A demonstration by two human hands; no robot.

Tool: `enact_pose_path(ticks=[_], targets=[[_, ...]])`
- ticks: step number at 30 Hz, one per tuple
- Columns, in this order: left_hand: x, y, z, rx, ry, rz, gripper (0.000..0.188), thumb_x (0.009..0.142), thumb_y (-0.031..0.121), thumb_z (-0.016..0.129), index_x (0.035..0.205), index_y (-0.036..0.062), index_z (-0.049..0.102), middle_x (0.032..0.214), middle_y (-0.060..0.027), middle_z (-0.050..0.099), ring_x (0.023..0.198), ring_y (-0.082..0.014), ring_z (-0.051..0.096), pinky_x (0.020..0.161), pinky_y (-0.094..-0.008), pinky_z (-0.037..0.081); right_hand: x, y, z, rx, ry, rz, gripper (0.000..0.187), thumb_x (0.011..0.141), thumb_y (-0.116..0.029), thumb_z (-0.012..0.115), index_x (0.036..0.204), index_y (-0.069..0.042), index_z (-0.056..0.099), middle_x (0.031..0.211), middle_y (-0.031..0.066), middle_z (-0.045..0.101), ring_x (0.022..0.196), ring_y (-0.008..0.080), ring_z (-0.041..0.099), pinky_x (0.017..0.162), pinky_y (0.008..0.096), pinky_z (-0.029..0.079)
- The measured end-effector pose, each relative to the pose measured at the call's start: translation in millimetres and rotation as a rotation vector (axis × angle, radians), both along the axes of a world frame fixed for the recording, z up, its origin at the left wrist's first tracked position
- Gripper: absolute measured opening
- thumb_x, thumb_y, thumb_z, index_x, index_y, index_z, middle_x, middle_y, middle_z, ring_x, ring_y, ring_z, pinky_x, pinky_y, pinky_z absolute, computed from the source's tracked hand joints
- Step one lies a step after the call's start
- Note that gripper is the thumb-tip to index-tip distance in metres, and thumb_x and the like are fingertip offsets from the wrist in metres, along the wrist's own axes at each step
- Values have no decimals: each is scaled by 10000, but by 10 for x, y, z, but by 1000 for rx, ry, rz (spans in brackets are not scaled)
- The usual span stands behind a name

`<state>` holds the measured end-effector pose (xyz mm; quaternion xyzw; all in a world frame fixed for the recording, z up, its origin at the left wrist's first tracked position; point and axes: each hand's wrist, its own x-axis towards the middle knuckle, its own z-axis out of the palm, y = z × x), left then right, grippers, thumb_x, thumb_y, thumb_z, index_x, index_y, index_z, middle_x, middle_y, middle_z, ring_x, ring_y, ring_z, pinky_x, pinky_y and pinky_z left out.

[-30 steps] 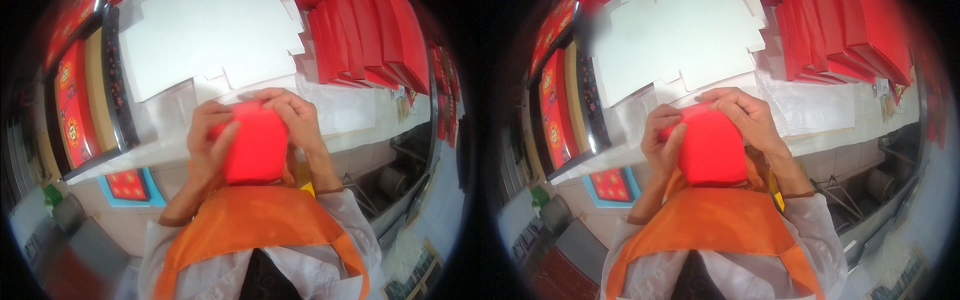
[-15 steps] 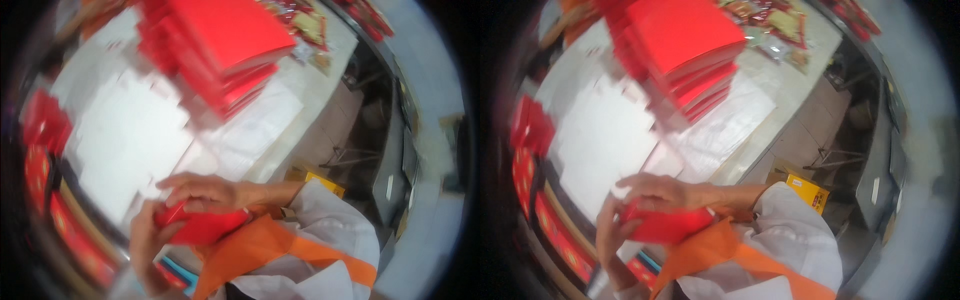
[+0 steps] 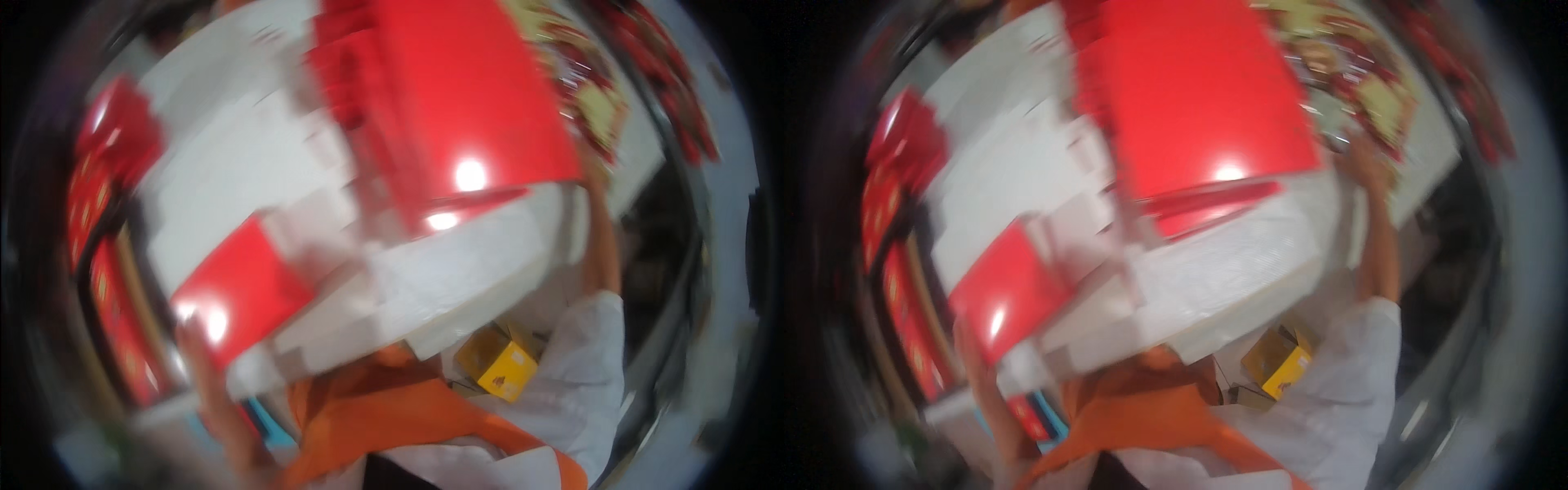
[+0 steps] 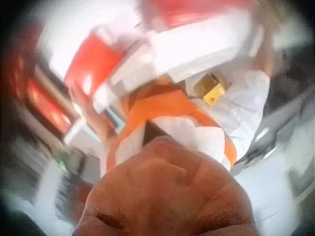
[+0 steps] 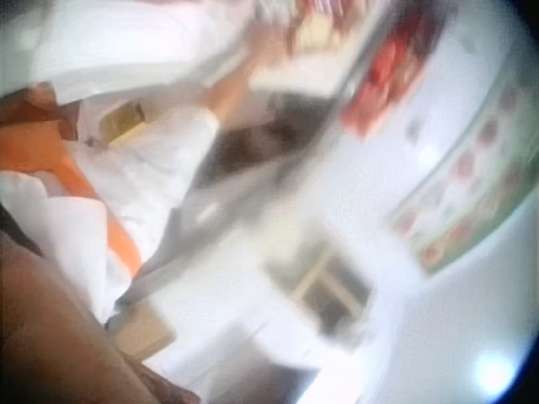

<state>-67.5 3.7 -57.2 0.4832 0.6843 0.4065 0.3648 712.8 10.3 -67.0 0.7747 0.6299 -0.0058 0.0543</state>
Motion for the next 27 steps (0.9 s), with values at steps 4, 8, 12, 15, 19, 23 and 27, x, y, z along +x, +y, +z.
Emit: enact_pose_path(ticks=[4,8,12,15,19,23,27], targets=[[514,28,451,-175,-337,209,522,897,246,500,1304,-13,299,1159,-132,506,1056,-186,505,880,-290,440,270,68,-171,-78,35,-35,605,771,-290,604,1291,-86,372,1228,165,462,1140,340,409,950,432,306],[457,-53,405,-137,-289,148,492,871,323,532,1211,-4,393,1055,-138,544,916,-178,566,756,-254,490,391,-101,-157,244,333,-252,534,813,-293,556,1265,-56,399,1189,130,496,1084,299,459,897,417,342],[460,-254,400,-130,-192,175,474,884,351,485,1209,19,395,1059,-134,539,919,-185,564,749,-281,491,-143,-626,55,641,1324,-385,476,855,-295,508,1239,-26,426,1151,95,531,1027,258,509,844,402,378],[417,-374,369,-143,-218,240,532,865,391,490,1235,31,365,1104,-140,516,963,-216,556,768,-316,496,-1813,-1083,641,842,1846,-489,394,893,-305,456,1188,-45,459,1054,59,540,932,166,521,795,319,404],[441,-459,362,-72,-205,261,589,843,425,512,1261,52,330,1129,-142,510,989,-226,552,780,-330,499,-3268,-1231,688,485,1925,87,382,808,-357,569,1044,-70,481,1093,93,509,986,172,495,824,305,425],[524,-521,375,77,-158,213,605,839,421,527,1275,61,312,1179,-150,487,1033,-224,536,780,-339,502,-4419,-558,1023,250,1636,393,462,727,-292,614,1113,-75,483,1148,114,466,1060,213,465,880,327,392],[535,-588,311,156,-252,220,575,861,374,522,1290,64,297,1224,-152,457,1075,-222,510,808,-336,489,-4810,184,1066,-1,1135,397,515,697,-280,597,1164,-88,494,1167,156,454,1095,268,445,892,376,377]])
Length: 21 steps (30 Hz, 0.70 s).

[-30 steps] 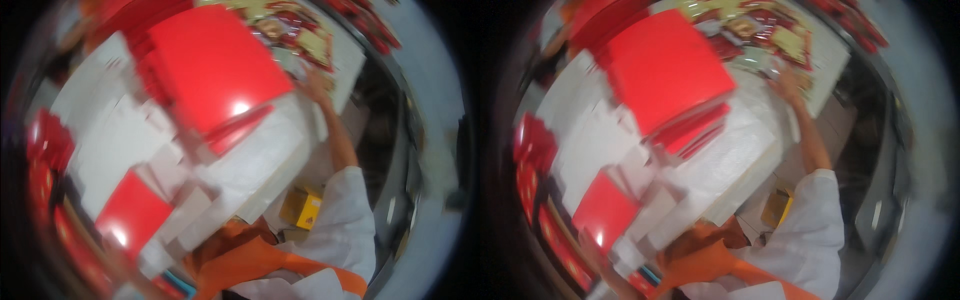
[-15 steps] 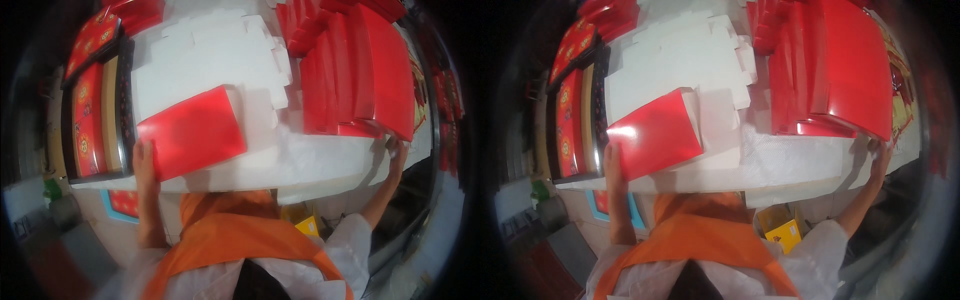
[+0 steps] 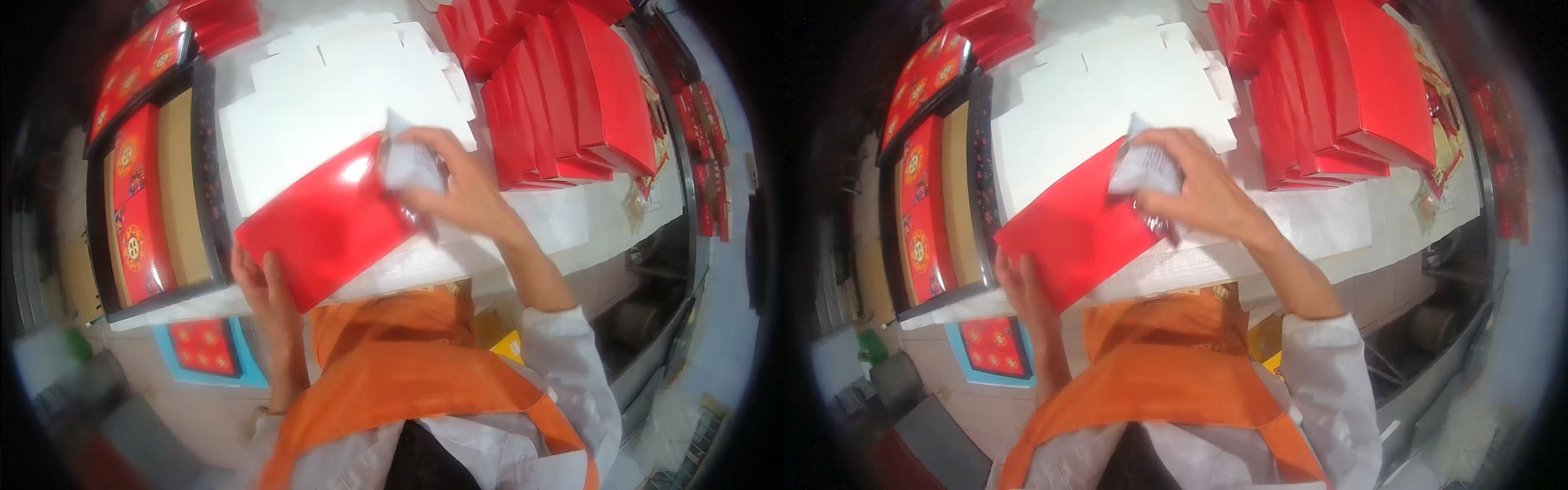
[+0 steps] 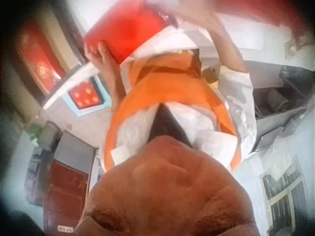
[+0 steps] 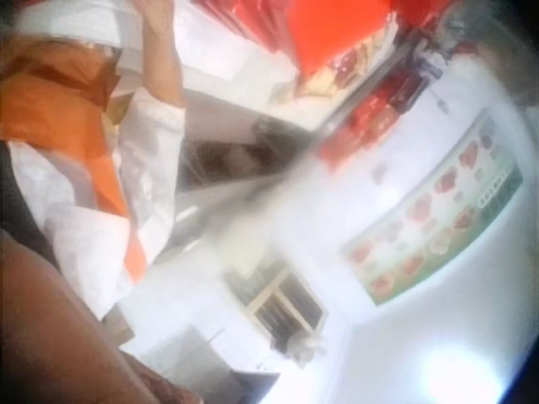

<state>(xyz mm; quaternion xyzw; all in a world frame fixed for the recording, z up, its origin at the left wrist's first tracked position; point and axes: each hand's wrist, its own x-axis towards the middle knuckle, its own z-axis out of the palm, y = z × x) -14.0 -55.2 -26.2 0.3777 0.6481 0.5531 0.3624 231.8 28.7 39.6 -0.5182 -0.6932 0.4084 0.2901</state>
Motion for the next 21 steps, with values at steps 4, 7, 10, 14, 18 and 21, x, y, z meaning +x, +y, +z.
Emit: enact_pose_path(ticks=[4,7,10,14,18,21], targets=[[13,-88,-116,-109,-222,4,568,895,329,497,1322,53,243,1263,-127,411,1143,-216,432,929,-309,381,52,315,-310,204,-603,-66,497,707,-282,591,1160,-94,508,1182,181,445,1059,320,442,881,403,379],[23,-204,-175,-162,-376,25,547,913,307,470,1326,41,230,1298,-118,355,1172,-205,384,952,-312,344,-42,337,-425,318,-794,-36,520,725,-337,588,1170,-79,508,1178,156,457,1006,350,444,874,420,389],[85,-271,-212,-95,-350,-23,521,928,277,446,1331,36,220,1317,-109,317,1187,-196,355,967,-311,325,-110,312,-390,182,-600,5,503,776,-343,548,1190,-62,497,1170,165,488,1059,330,439,900,398,381],[117,-261,-227,-89,-357,-36,519,933,250,439,1341,39,197,1311,-106,324,1185,-193,353,971,-310,316,-54,365,-335,-234,-139,46,401,877,-296,456,1191,-50,500,1160,155,532,1089,255,476,904,347,393],[259,-242,-181,-85,-458,-84,531,930,242,442,1351,53,179,1316,-109,319,1198,-196,336,976,-322,311,9,240,-345,-306,21,128,366,922,-265,403,1176,-24,507,1114,127,568,1040,199,531,864,288,418],[260,-277,-264,-70,-504,-62,535,926,225,445,1355,61,171,1307,-113,332,1188,-205,351,972,-331,323,110,181,-286,-88,-95,-180,353,928,-242,403,1171,-7,504,1106,108,570,1026,175,533,843,262,422]])
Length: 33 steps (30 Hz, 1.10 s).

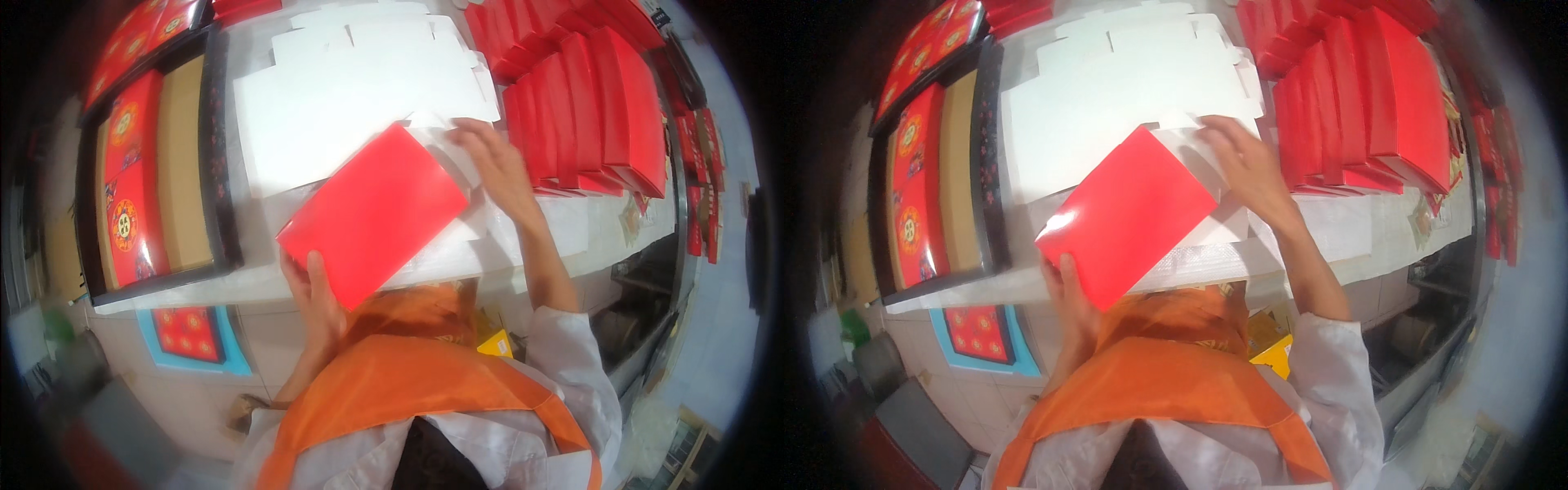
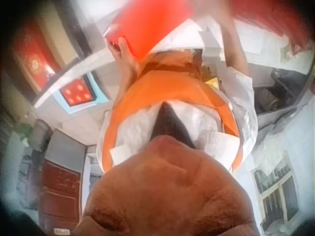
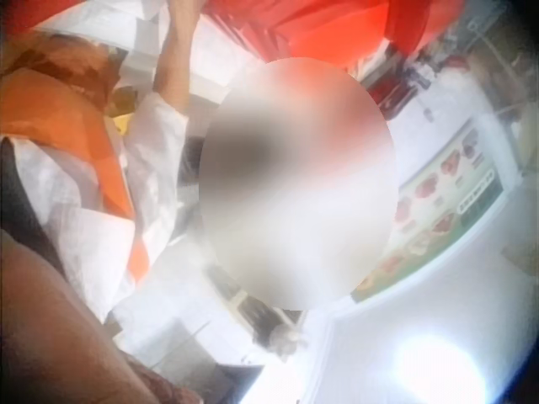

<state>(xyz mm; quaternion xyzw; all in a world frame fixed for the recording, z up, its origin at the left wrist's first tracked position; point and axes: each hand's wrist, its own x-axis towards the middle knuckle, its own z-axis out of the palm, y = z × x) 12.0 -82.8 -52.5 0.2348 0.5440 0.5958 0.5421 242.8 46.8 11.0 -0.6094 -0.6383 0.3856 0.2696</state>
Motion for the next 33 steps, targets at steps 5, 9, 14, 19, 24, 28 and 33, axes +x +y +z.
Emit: enact_pose_path(ticks=[5,9,14,19,24,28,33], targets=[[-83,-28,197,-108,-45,26,659,877,119,497,1381,92,72,1269,-114,376,1146,-217,407,955,-346,357,-16,-506,-88,-11,150,-69,354,906,-193,452,1190,17,476,1096,142,567,1022,200,531,864,302,412],[-24,-143,2,-87,-60,-140,682,817,76,571,1356,111,155,1234,-92,407,1116,-182,423,936,-340,376,-178,-865,-333,36,266,-232,423,893,-171,457,1269,13,395,1275,148,422,1153,230,427,951,335,363],[-115,-509,-103,-166,-12,-534,436,799,184,633,1161,77,414,1180,-82,448,1068,-160,436,919,-292,350,-196,-761,-324,230,304,-297,381,927,-180,409,1245,30,389,1230,123,456,1003,170,503,854,299,412],[-105,-723,-104,-77,-63,-678,540,818,193,598,1279,59,350,1247,-114,424,1164,-185,394,986,-315,300,-339,-939,-291,68,518,-371,307,920,-153,417,1160,32,469,1079,96,512,744,94,468,659,222,411],[6,-264,193,371,274,-557,641,814,190,589,1349,47,266,1284,-145,406,1204,-221,377,1008,-309,282,-373,-1047,-241,53,515,-380,286,918,-135,401,1139,31,475,1041,89,496,732,112,462,687,238,422],[40,62,184,384,452,-482,459,807,168,597,1213,46,422,1149,-143,493,1086,-251,473,929,-307,355,-359,-1144,-294,131,620,-335,260,918,-126,370,1094,30,481,1148,117,477,831,154,488,773,283,424],[-31,214,283,151,476,-479,147,802,127,605,776,14,514,835,-119,530,917,-207,544,805,-255,406,-397,-1225,-418,230,582,-313,205,916,-117,335,963,14,485,1310,145,382,1097,245,469,889,355,386]])
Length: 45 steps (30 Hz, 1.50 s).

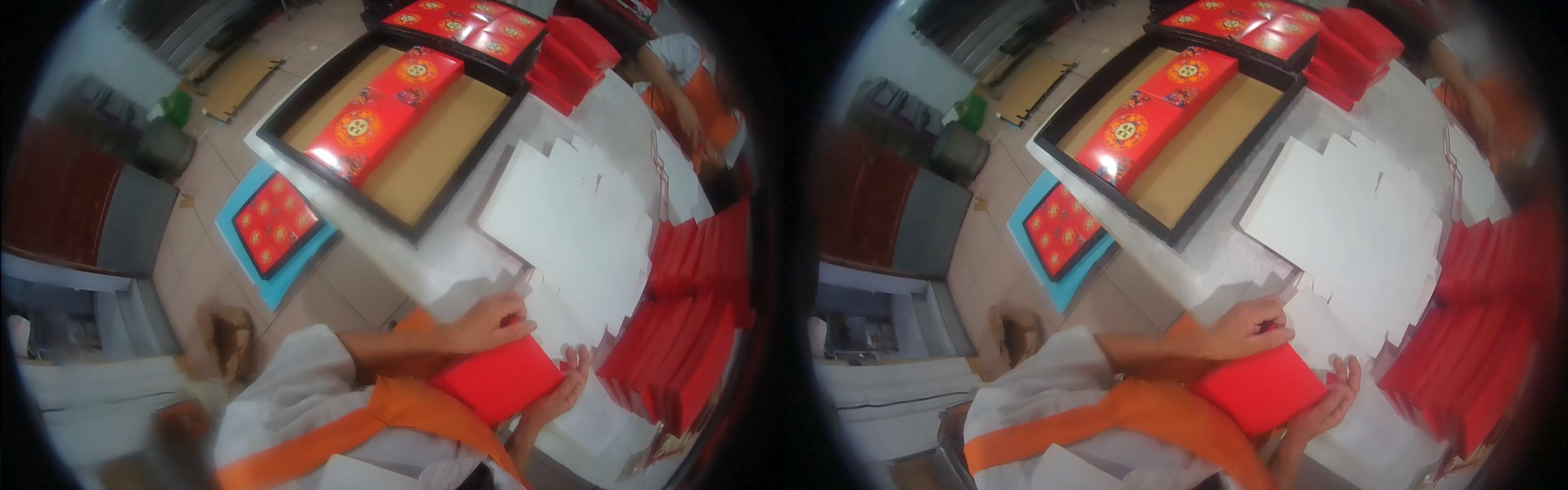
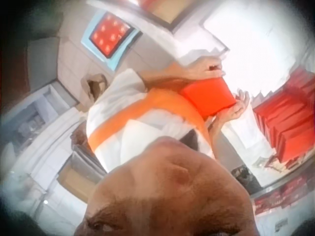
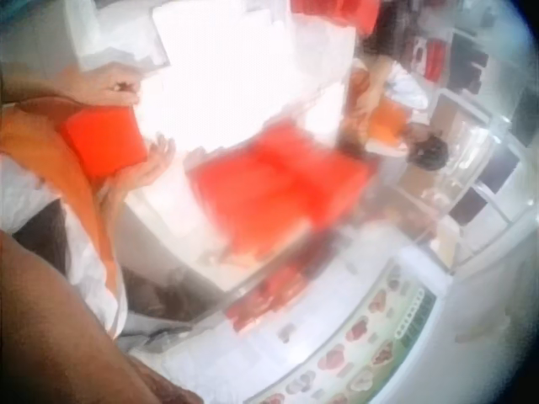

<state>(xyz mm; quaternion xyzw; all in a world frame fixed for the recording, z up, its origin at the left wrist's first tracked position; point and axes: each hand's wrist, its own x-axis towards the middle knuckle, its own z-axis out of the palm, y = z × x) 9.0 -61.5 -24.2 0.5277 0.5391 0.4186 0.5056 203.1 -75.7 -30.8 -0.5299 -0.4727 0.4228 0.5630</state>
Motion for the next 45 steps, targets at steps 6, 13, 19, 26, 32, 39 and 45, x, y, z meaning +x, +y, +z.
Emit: enact_pose_path(ticks=[6,13,19,26,32,39,45], targets=[[265,-8,-88,178,-240,265,129,779,-24,572,847,35,480,929,-89,553,919,-171,528,818,-272,417,-81,132,-137,85,109,-199,54,883,-66,440,882,-19,466,1359,181,325,1203,317,401,938,393,389],[287,41,22,141,-346,163,245,757,-29,608,960,29,482,972,-64,515,895,-148,505,806,-246,406,-14,141,69,-11,361,69,187,849,-37,485,1012,-25,394,977,128,536,943,181,498,867,329,399],[260,107,185,95,-108,97,179,774,-18,580,941,15,523,952,-45,543,884,-124,506,784,-237,404,5,180,156,-104,369,115,124,860,0,482,983,-6,468,993,101,543,908,118,495,815,255,410],[194,108,100,183,-77,16,69,808,13,561,874,-3,551,943,-80,560,879,-148,518,774,-245,405,38,190,122,-175,347,136,63,884,-37,467,902,3,513,984,89,582,861,92,512,784,237,428],[239,89,51,219,-131,80,44,819,-30,525,787,-24,555,936,-104,576,831,-150,526,731,-238,411,34,179,20,-148,359,84,87,887,-41,463,826,2,508,966,104,591,835,98,527,758,239,444],[200,31,-45,207,-176,88,20,810,-28,539,828,-23,547,1029,-125,555,878,-165,538,754,-252,425,23,115,-48,-52,339,110,85,869,-10,454,801,11,500,1025,143,563,920,163,546,799,282,447],[167,-444,-138,-103,-336,54,664,788,96,607,1332,9,236,1312,-159,350,1180,-245,388,981,-355,318,28,-52,-93,4,123,173,255,829,16,466,1081,-15,450,1294,173,359,1172,238,415,980,352,321]])
